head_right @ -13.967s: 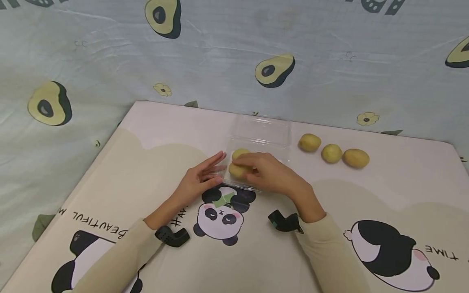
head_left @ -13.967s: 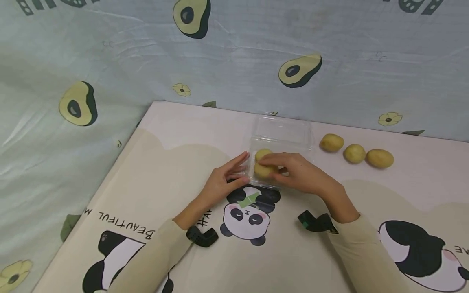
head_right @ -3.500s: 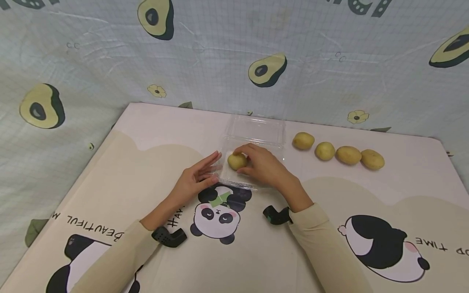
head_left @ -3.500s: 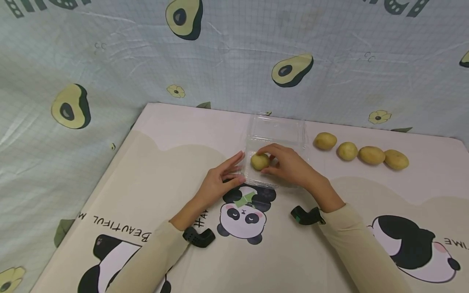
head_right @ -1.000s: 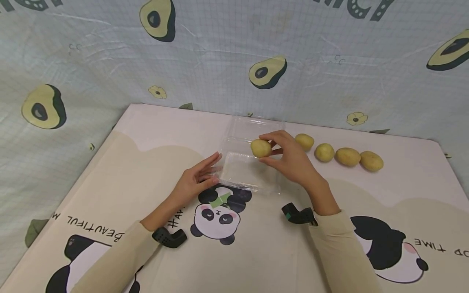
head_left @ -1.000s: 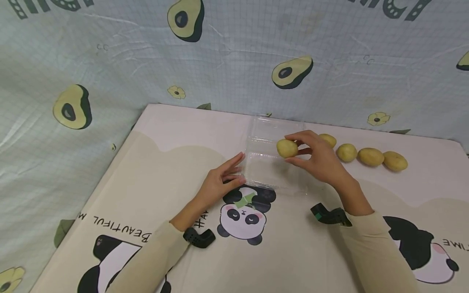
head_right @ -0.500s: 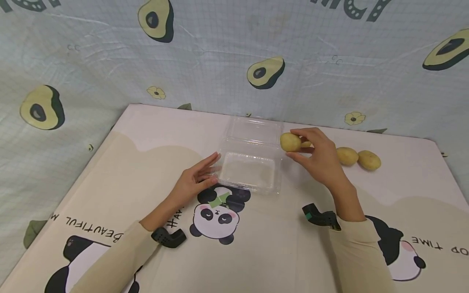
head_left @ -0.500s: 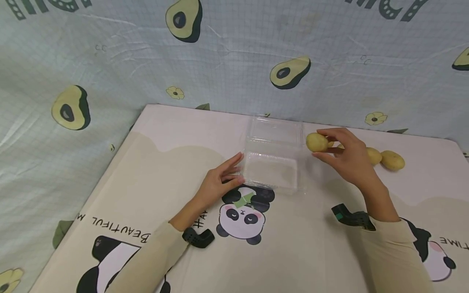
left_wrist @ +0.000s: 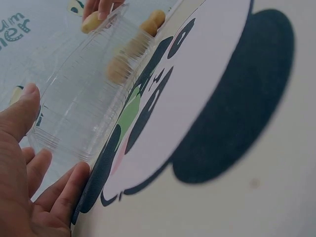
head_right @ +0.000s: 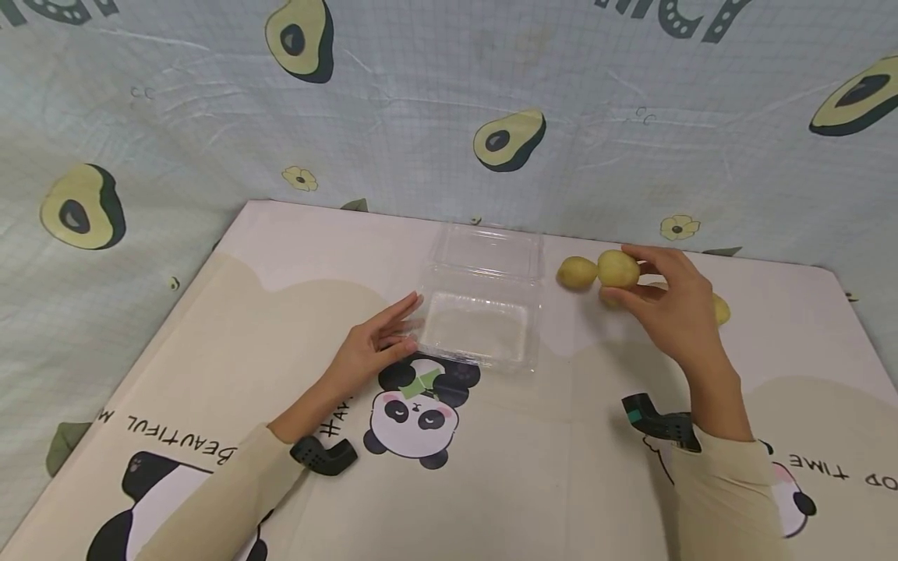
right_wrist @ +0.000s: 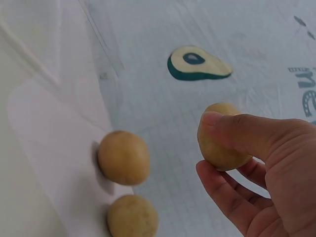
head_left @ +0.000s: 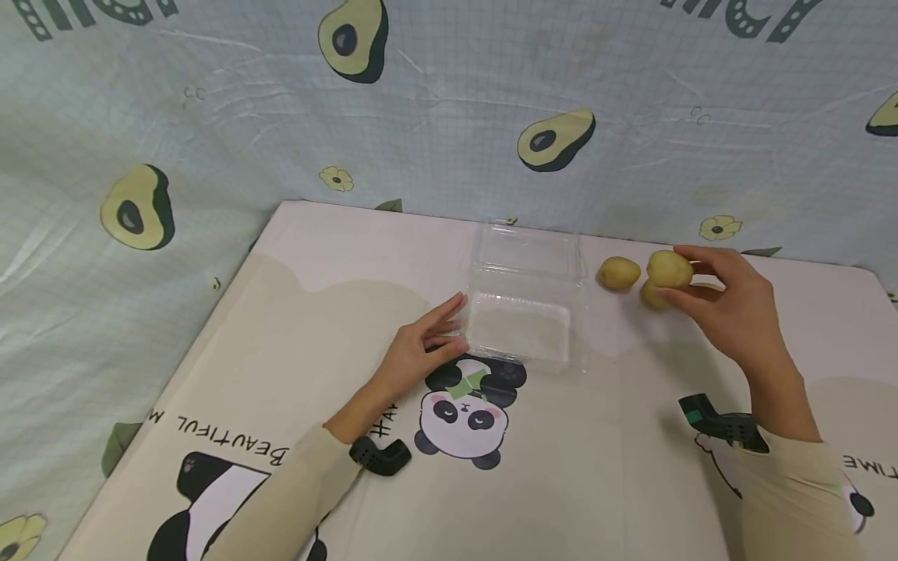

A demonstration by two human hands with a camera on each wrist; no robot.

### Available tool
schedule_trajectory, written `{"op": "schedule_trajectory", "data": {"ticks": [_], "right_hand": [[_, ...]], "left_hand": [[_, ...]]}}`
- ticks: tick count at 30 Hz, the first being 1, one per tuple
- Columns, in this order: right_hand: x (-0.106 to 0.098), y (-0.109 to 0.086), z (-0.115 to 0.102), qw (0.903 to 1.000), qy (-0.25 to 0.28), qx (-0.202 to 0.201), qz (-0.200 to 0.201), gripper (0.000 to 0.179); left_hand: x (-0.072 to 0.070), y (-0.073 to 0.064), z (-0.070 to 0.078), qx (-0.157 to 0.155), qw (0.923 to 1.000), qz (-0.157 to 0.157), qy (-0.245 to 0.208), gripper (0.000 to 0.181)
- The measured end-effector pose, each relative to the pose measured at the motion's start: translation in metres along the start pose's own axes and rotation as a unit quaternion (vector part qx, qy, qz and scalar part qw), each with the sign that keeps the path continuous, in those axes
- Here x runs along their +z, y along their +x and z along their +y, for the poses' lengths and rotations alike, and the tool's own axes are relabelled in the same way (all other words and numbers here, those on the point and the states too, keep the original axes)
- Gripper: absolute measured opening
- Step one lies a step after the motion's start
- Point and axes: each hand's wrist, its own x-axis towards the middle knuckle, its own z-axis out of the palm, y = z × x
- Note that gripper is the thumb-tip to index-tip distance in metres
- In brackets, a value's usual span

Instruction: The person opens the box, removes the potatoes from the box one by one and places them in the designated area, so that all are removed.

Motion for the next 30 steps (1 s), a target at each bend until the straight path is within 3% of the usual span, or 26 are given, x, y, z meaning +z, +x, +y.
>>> {"op": "schedule_trajectory", "data": {"ticks": [10, 18, 24, 29, 30], "right_hand": [[-0.029, -0.008, 0.02, 0.9969, -0.024, 0.062, 0.041, 0.061], [-0.047, -0.019, 0.037, 0.9887, -0.076, 0.111, 0.067, 0.058], [-0.054, -0.028, 0.05, 0.9777, -0.124, 0.151, 0.076, 0.058], [-0.061, -0.03, 0.059, 0.9639, -0.142, 0.212, 0.076, 0.058], [-0.062, -0.031, 0.061, 0.9619, -0.138, 0.222, 0.079, 0.059]], "left_hand": [[0.0, -0.001, 0.002, -0.002, 1.0, 0.0, -0.003, 0.07], [0.001, 0.0, 0.002, -0.002, 1.0, 0.0, 0.0, 0.07], [0.001, 0.0, 0.001, 0.003, 1.0, 0.0, -0.002, 0.071], [0.001, 0.0, 0.0, 0.002, 1.0, -0.001, -0.009, 0.07], [0.0, -0.001, 0.005, -0.002, 0.9999, -0.002, -0.01, 0.069]]}}
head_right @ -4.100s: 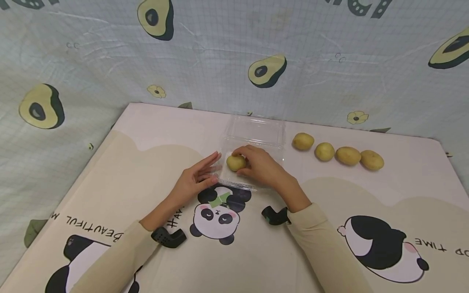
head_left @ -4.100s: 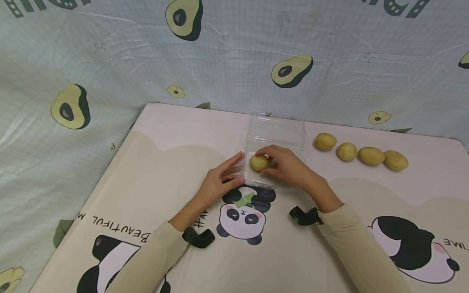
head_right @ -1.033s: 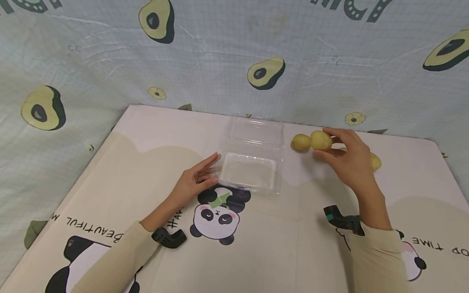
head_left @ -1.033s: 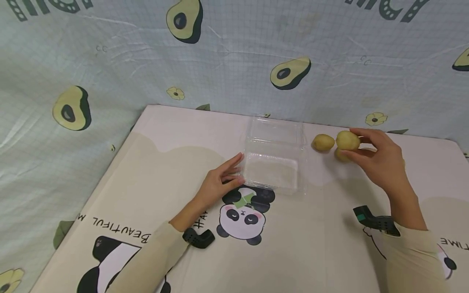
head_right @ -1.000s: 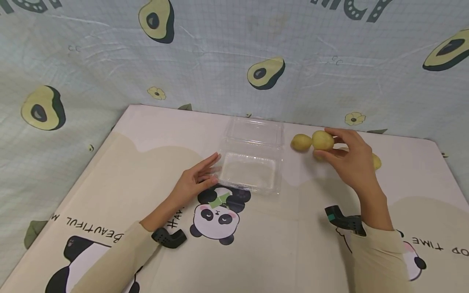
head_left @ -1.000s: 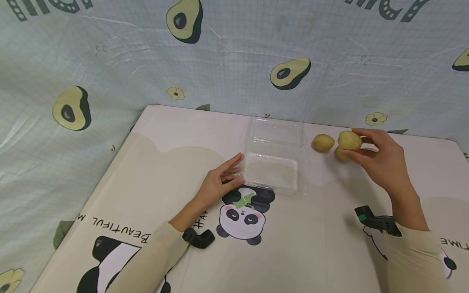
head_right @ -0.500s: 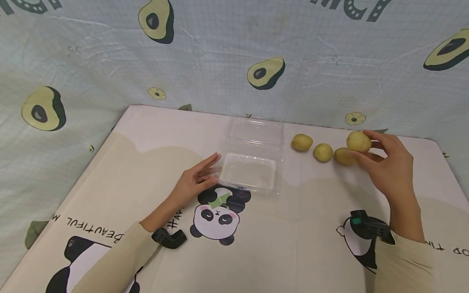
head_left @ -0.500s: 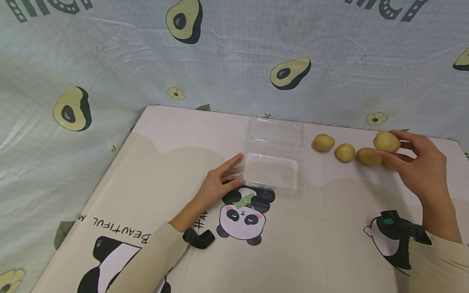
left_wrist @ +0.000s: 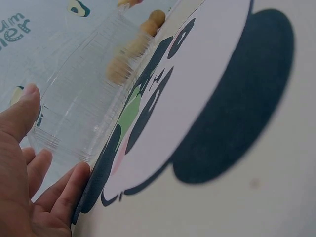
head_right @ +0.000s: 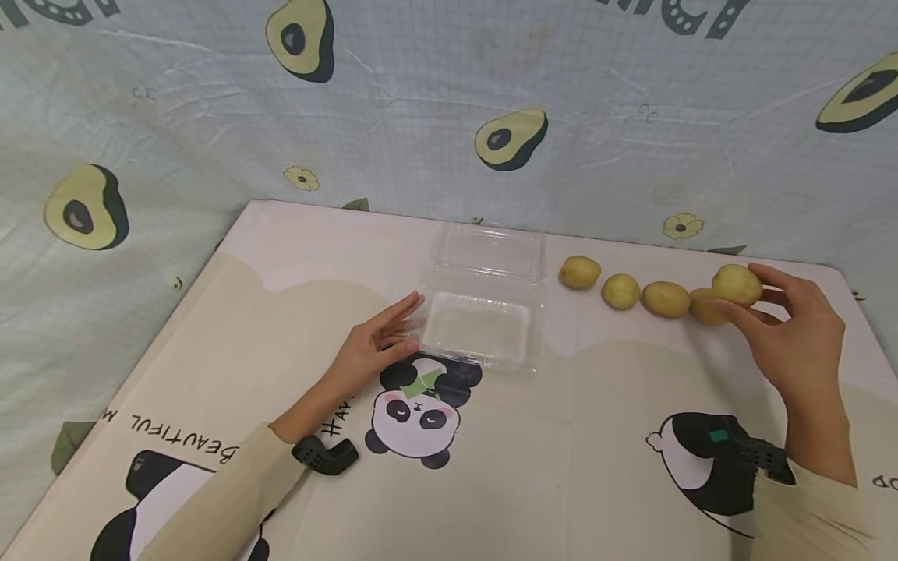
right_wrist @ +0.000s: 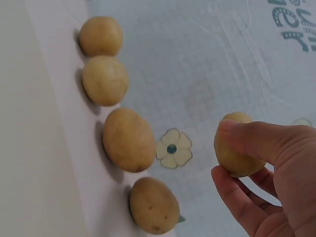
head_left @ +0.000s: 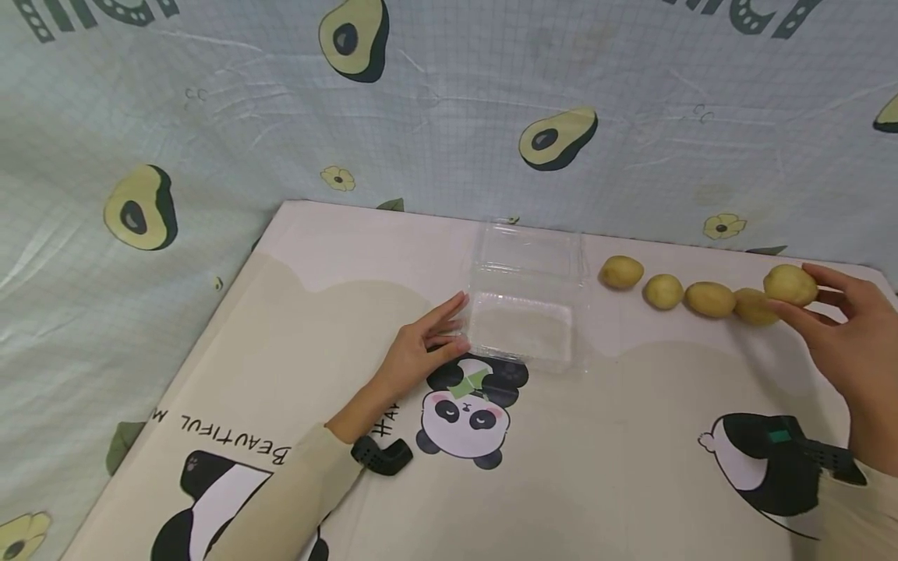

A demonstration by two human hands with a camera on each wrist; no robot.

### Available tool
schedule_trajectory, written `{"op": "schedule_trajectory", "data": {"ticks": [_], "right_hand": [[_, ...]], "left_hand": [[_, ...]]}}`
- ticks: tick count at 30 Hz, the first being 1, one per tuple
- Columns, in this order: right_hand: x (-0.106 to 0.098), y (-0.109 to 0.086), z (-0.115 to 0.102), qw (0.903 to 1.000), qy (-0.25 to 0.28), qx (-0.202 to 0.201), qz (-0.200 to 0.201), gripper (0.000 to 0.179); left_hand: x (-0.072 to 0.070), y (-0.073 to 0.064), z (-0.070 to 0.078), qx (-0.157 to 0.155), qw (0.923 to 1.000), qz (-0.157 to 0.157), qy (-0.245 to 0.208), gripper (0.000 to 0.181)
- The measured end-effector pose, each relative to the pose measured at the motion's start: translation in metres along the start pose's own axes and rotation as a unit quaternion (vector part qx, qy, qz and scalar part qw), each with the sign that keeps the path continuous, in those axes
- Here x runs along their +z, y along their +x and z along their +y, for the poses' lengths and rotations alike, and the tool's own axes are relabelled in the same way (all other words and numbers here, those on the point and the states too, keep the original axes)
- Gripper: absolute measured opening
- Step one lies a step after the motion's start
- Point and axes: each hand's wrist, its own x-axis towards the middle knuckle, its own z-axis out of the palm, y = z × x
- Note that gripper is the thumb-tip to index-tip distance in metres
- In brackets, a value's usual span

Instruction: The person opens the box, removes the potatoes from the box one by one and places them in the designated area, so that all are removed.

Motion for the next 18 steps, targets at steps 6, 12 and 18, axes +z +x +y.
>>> {"op": "schedule_trajectory", "data": {"ticks": [6, 12, 18], "right_hand": [[0.002, 0.015, 0.033, 0.9982, 0.035, 0.037, 0.031, 0.059], [0.015, 0.05, 0.115, 0.9965, 0.037, 0.048, 0.058, 0.062], [0.013, 0.044, 0.104, 0.9922, 0.022, 0.118, 0.033, 0.065]], "left_hand": [[0.001, 0.0, 0.002, -0.009, 0.9999, 0.0, 0.007, 0.07], [-0.001, -0.003, 0.026, -0.009, 0.9999, -0.003, 0.006, 0.068], [-0.002, -0.004, 0.036, -0.016, 0.9998, -0.003, 0.015, 0.067]]}}
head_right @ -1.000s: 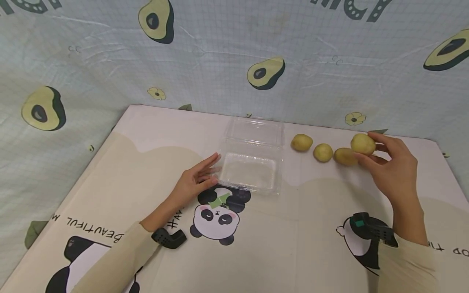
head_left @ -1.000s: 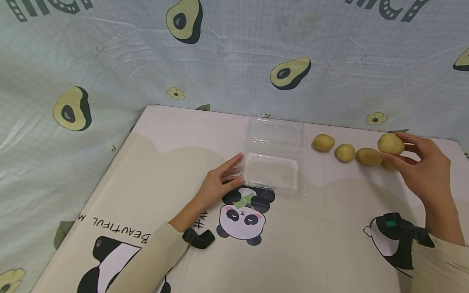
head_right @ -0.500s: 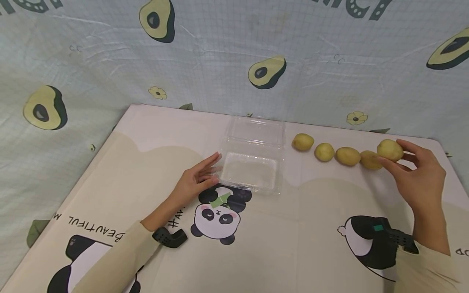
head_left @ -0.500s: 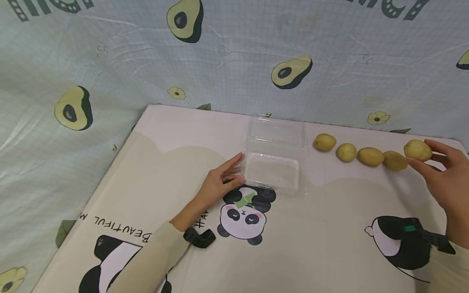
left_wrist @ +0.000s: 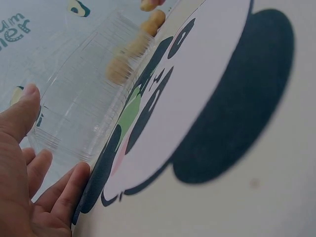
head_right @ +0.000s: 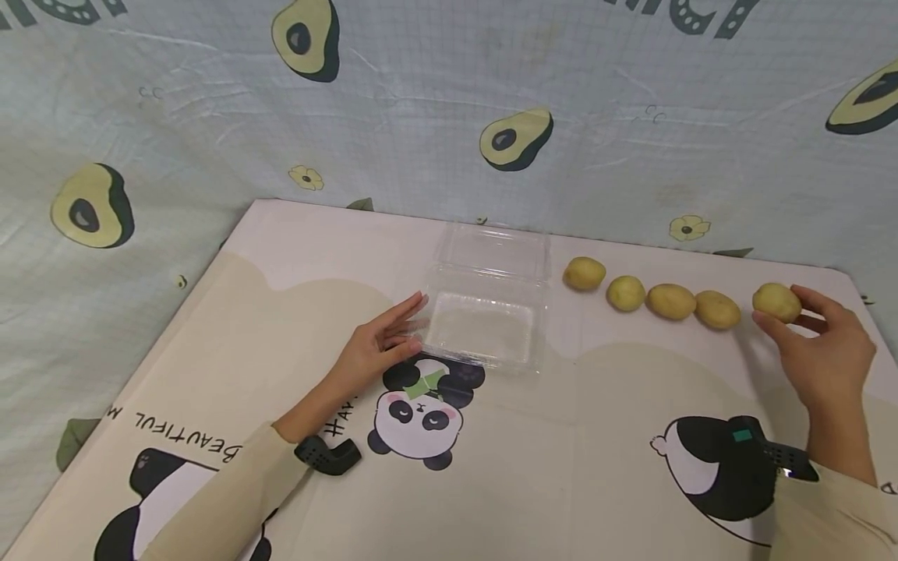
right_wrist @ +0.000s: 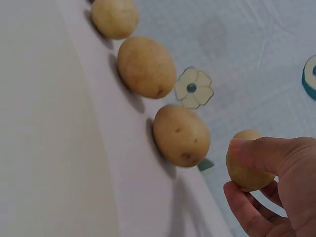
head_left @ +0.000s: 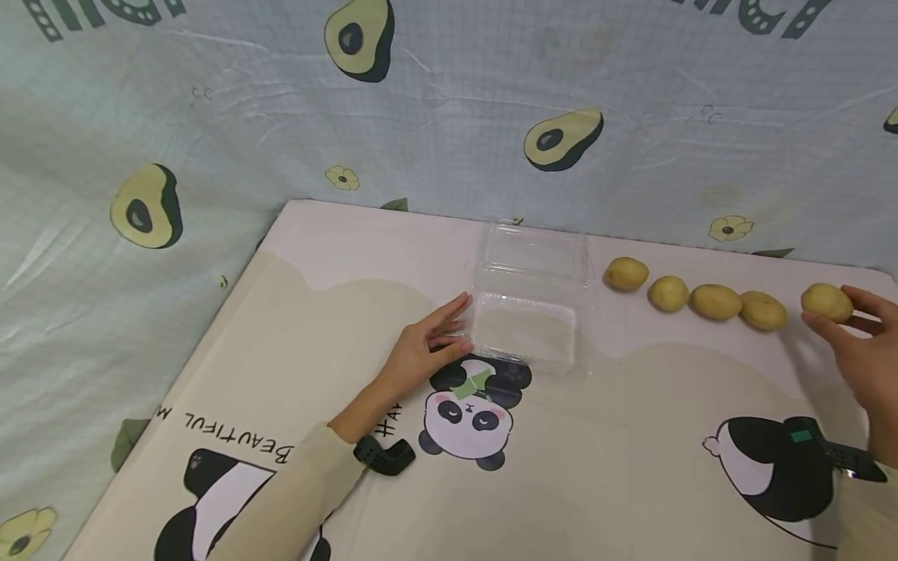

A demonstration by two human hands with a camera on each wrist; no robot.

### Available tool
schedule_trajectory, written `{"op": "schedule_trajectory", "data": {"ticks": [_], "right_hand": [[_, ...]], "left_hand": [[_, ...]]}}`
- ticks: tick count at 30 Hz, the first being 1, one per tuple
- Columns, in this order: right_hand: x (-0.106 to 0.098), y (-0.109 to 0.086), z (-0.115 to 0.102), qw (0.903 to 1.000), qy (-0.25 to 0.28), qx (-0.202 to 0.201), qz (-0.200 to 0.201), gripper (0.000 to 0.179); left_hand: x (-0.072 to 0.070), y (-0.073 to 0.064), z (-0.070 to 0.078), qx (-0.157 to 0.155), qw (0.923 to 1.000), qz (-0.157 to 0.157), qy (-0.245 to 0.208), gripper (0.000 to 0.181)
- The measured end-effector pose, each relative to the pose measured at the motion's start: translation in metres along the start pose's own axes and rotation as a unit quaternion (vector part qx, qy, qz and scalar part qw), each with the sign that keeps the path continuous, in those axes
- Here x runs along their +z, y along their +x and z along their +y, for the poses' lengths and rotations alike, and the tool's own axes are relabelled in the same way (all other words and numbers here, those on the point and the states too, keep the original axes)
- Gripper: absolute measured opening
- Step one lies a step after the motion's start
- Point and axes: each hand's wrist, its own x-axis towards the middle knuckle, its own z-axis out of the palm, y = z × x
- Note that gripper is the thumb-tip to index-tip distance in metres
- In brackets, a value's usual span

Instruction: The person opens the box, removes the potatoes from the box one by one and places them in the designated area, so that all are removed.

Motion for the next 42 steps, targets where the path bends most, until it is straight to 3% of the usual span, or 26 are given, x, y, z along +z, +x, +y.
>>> {"op": "schedule_trajectory", "data": {"ticks": [4, 8, 15, 22, 33, 42], "right_hand": [[-0.005, -0.021, -0.025, 0.9988, -0.017, 0.036, -0.029, 0.066], [-0.007, -0.029, -0.034, 0.9968, -0.034, 0.05, -0.053, 0.066], [-0.003, -0.022, -0.023, 0.9943, -0.065, 0.043, -0.072, 0.066], [0.001, -0.019, -0.017, 0.9927, -0.084, 0.009, -0.086, 0.067], [0.0, -0.018, -0.016, 0.9901, -0.086, 0.004, -0.111, 0.073], [-0.005, -0.019, -0.015, 0.9851, -0.097, -0.03, -0.139, 0.074]], "left_hand": [[0.0, 0.0, 0.0, -0.001, 1.0, 0.0, -0.001, 0.067], [0.0, 0.0, 0.0, -0.001, 1.0, -0.002, -0.003, 0.067], [0.001, 0.0, 0.0, 0.002, 0.9999, -0.005, -0.009, 0.067], [0.001, 0.0, 0.0, 0.0, 1.0, -0.001, -0.005, 0.066], [0.001, 0.001, 0.0, -0.001, 1.0, -0.002, -0.005, 0.067], [0.001, 0.001, -0.001, 0.007, 0.9999, -0.003, -0.007, 0.067]]}}
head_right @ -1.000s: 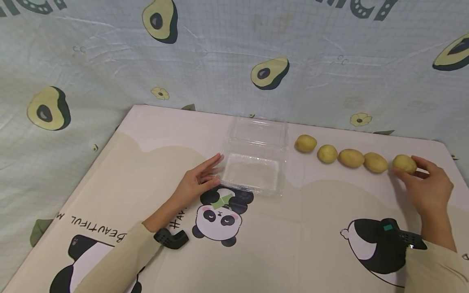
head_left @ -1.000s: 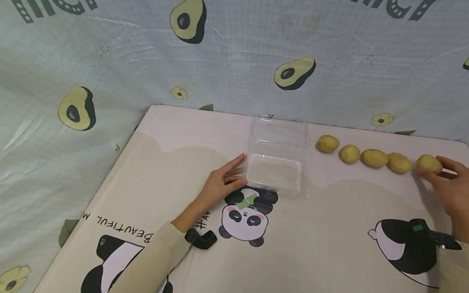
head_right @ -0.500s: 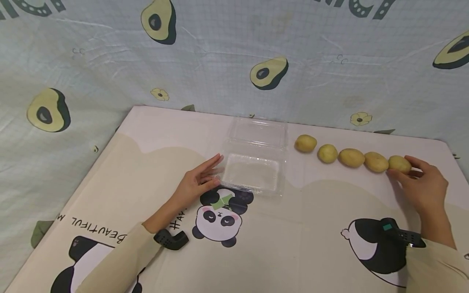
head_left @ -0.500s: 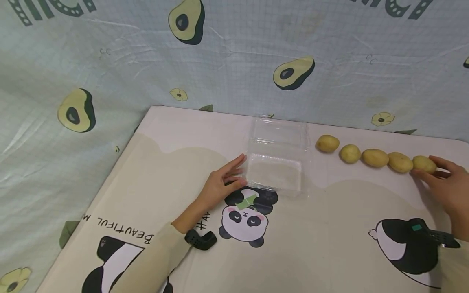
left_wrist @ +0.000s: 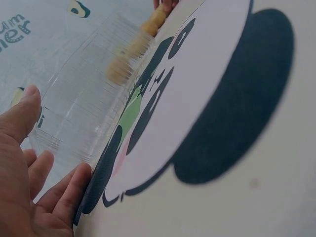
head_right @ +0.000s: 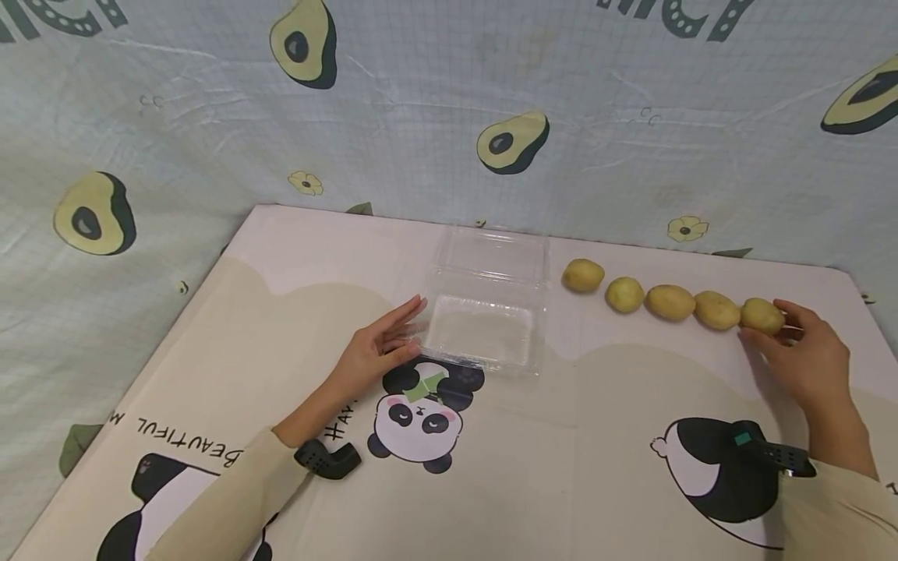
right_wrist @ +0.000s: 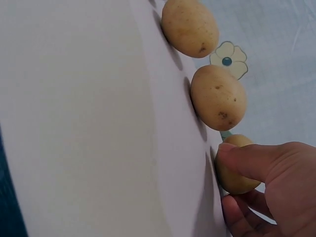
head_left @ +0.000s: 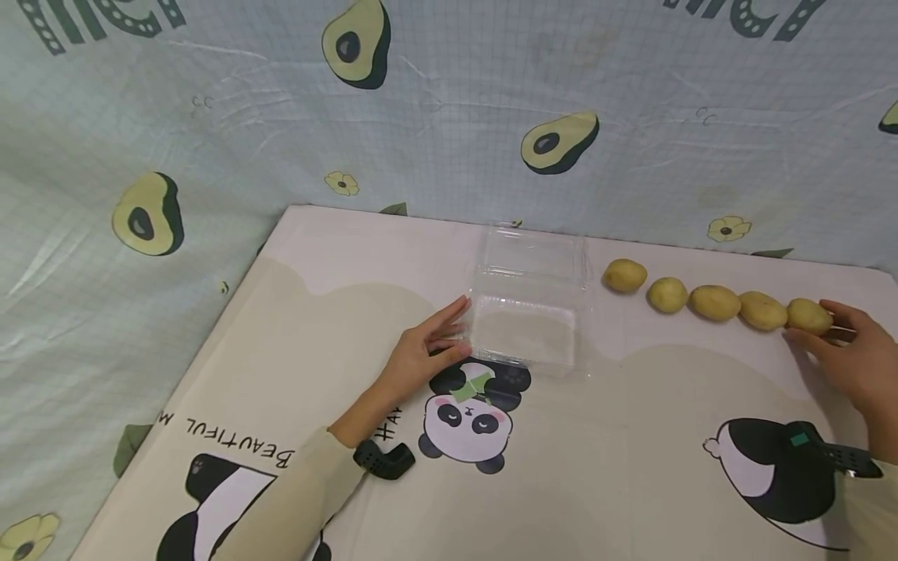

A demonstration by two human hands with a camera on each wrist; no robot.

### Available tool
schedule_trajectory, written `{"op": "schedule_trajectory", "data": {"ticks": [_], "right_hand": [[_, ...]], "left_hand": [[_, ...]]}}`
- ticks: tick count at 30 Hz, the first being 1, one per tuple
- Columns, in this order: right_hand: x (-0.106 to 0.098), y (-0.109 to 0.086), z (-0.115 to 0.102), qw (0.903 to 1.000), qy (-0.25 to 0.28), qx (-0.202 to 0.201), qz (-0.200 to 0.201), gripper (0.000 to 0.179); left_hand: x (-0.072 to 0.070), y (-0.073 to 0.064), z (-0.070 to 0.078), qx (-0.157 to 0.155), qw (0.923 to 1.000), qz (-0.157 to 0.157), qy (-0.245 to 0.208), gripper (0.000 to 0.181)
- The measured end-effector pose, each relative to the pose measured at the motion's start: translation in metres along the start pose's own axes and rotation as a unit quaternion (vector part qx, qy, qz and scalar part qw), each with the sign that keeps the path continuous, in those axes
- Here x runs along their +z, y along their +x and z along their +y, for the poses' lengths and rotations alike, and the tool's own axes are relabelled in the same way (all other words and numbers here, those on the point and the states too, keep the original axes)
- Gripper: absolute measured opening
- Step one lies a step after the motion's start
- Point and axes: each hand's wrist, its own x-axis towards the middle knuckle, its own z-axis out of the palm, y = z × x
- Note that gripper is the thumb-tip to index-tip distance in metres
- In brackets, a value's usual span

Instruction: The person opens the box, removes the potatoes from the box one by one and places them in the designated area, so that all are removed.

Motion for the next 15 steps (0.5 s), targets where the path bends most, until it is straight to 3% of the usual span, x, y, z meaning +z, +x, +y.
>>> {"op": "schedule_trajectory", "data": {"ticks": [5, 10, 12, 15], "right_hand": [[-0.004, -0.005, -0.003, 0.9998, -0.008, -0.019, -0.004, 0.076], [-0.008, -0.014, -0.01, 0.9994, -0.014, -0.031, -0.005, 0.074], [-0.007, -0.013, -0.006, 0.9988, -0.021, -0.043, 0.012, 0.071], [-0.002, -0.005, 0.006, 0.996, -0.016, -0.065, 0.059, 0.064]], "left_hand": [[0.001, 0.002, -0.009, 0.002, 0.9999, 0.0, -0.011, 0.067], [0.003, 0.004, -0.028, -0.003, 0.9997, -0.002, -0.026, 0.07], [0.003, 0.005, -0.037, 0.0, 0.9995, -0.001, -0.03, 0.071], [0.001, 0.004, -0.034, -0.003, 0.9998, 0.007, -0.018, 0.068]]}}
